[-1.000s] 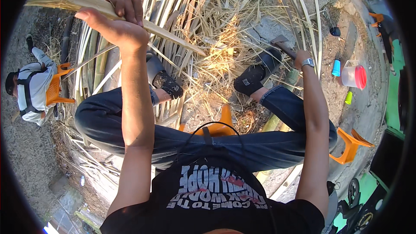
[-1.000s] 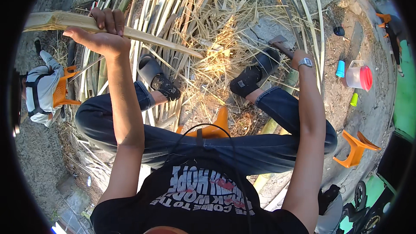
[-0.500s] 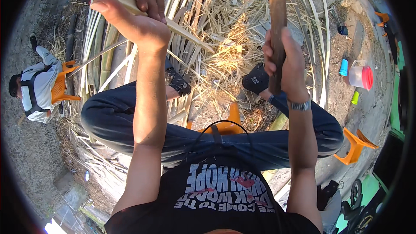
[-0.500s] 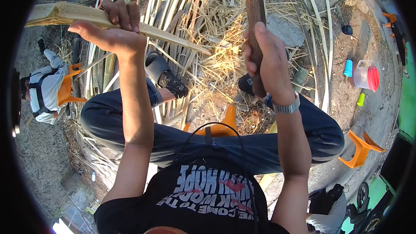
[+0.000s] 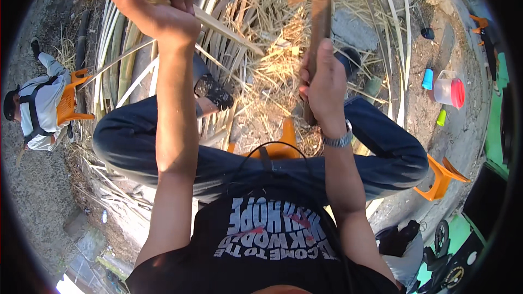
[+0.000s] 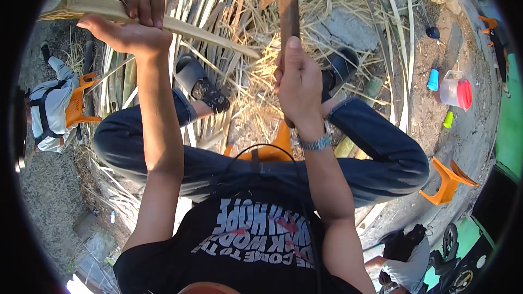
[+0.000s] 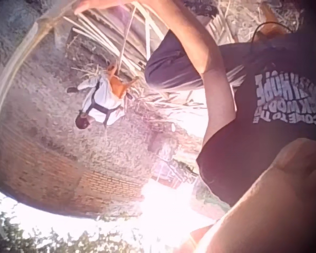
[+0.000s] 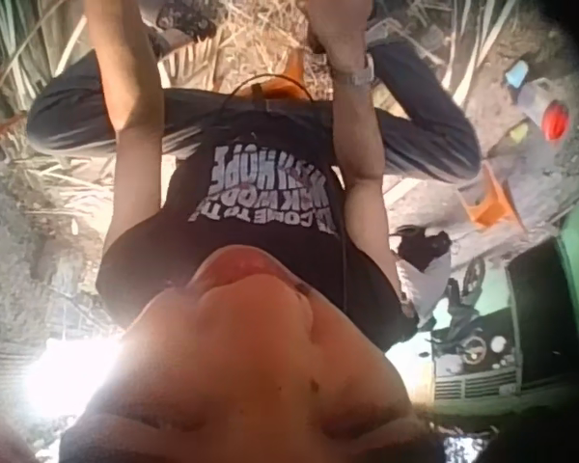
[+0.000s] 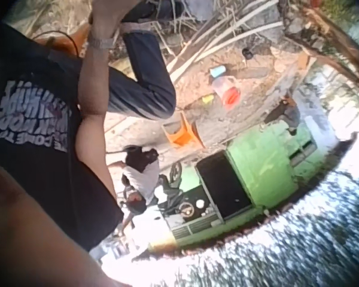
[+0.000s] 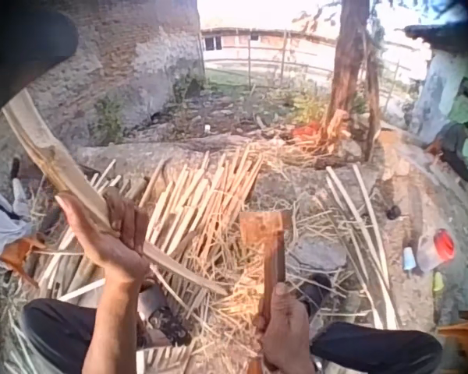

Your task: Using a small axe to shape and refine strips of bamboo.

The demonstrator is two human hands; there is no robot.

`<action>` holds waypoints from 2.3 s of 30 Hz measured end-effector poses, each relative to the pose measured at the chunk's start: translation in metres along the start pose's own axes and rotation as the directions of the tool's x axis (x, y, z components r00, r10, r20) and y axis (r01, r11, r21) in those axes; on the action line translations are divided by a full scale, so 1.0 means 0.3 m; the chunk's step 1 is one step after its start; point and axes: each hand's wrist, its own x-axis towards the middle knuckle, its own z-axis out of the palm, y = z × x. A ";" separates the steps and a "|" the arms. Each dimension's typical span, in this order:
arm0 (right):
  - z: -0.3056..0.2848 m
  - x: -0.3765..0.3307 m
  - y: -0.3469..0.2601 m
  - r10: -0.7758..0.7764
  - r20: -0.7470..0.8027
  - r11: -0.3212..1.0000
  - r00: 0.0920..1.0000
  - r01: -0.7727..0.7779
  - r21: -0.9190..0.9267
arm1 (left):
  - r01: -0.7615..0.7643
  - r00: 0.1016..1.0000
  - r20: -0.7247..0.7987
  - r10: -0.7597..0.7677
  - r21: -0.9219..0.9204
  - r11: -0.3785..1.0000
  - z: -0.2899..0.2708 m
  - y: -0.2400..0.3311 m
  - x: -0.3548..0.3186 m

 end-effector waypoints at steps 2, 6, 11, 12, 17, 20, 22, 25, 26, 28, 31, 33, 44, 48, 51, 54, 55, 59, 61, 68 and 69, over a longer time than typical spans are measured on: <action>0.008 -0.038 -0.013 -0.095 -0.052 0.995 0.994 0.096 0.027 | 0.009 1.000 0.026 -0.008 -0.046 0.999 -0.011 -0.025 -0.009; 0.071 -0.042 0.321 0.086 0.159 0.901 0.983 -0.009 -0.434 | -0.005 1.000 0.004 0.005 -0.036 0.999 0.064 -0.001 -0.035; -0.026 0.049 0.498 0.245 0.008 0.827 0.970 -0.205 -0.524 | -0.013 0.997 0.072 0.012 0.011 1.000 0.086 -0.002 -0.083; -0.034 0.028 0.423 0.148 0.027 0.883 0.989 -0.120 -0.455 | -0.020 0.999 0.042 0.019 0.009 1.000 0.085 0.004 -0.079; 0.010 -0.051 0.126 0.022 0.055 1.000 0.998 -0.021 -0.015 | 0.022 0.990 0.140 -0.013 -0.066 0.998 0.000 -0.025 -0.015; 0.041 -0.095 0.111 -0.048 0.090 0.980 0.995 0.030 0.194 | 0.007 0.994 0.108 -0.001 -0.061 0.998 -0.014 -0.031 0.002; 0.064 -0.109 0.123 -0.057 0.085 0.980 0.995 0.039 0.194 | -0.113 0.965 -0.210 0.158 0.213 0.970 0.002 -0.040 0.000; 0.064 -0.105 0.106 0.023 0.101 0.988 0.995 -0.038 0.150 | -0.113 0.944 -0.271 0.186 0.264 0.958 -0.008 -0.047 0.003; 0.064 -0.105 0.102 0.051 0.096 0.990 0.994 -0.063 0.127 | -0.111 0.932 -0.302 0.200 0.287 0.951 -0.012 -0.049 0.004; 0.064 -0.123 0.089 0.016 0.060 0.987 0.998 -0.025 0.158 | -0.162 0.945 -0.212 0.248 0.356 0.920 -0.016 -0.036 0.004; 0.099 -0.144 0.210 -0.038 0.025 0.987 0.999 0.033 0.157 | -0.226 0.955 -0.092 0.282 0.391 0.892 0.006 -0.028 -0.009; 0.103 -0.101 0.392 0.133 0.142 0.991 0.981 -0.128 -0.040 | -0.253 0.951 -0.118 0.286 0.238 0.938 0.054 -0.047 -0.013; 0.117 -0.111 0.241 -0.240 0.037 0.945 0.970 0.242 -0.220 | -0.278 0.932 -0.114 0.343 0.382 0.881 0.078 -0.058 0.005; 0.055 0.028 0.609 0.429 -0.051 0.838 0.902 -0.418 -0.350 | -0.244 0.951 -0.090 0.297 0.374 0.895 0.057 -0.086 -0.010; 0.017 0.019 0.555 0.373 -0.025 0.901 0.927 -0.368 -0.229 | -0.274 0.948 -0.067 0.313 0.337 0.901 0.034 -0.085 0.029; 0.065 -0.028 0.287 0.251 0.056 0.962 0.966 -0.243 -0.125 | -0.294 0.934 -0.079 0.348 0.385 0.875 -0.011 -0.073 0.044; 0.078 -0.050 0.245 0.145 0.071 0.989 0.987 -0.143 -0.031 | -0.305 0.939 -0.044 0.341 0.349 0.886 -0.020 -0.079 0.055; 0.157 -0.054 0.403 0.029 0.066 0.979 0.997 -0.015 -0.203 | -0.277 0.950 -0.042 0.308 0.337 0.900 -0.014 -0.078 0.046; 0.149 0.008 0.524 0.272 0.036 0.838 0.962 -0.218 -0.501 | -0.210 0.967 -0.070 0.244 0.317 0.925 -0.035 -0.096 0.039; 0.094 -0.004 0.398 0.176 -0.010 0.984 0.984 -0.176 -0.014 | -0.265 0.926 -0.142 0.350 0.415 0.870 -0.062 -0.106 0.107; 0.116 -0.010 0.371 0.177 -0.008 0.984 0.984 -0.177 -0.016 | -0.156 0.919 -0.294 0.261 0.336 0.929 -0.051 -0.114 0.132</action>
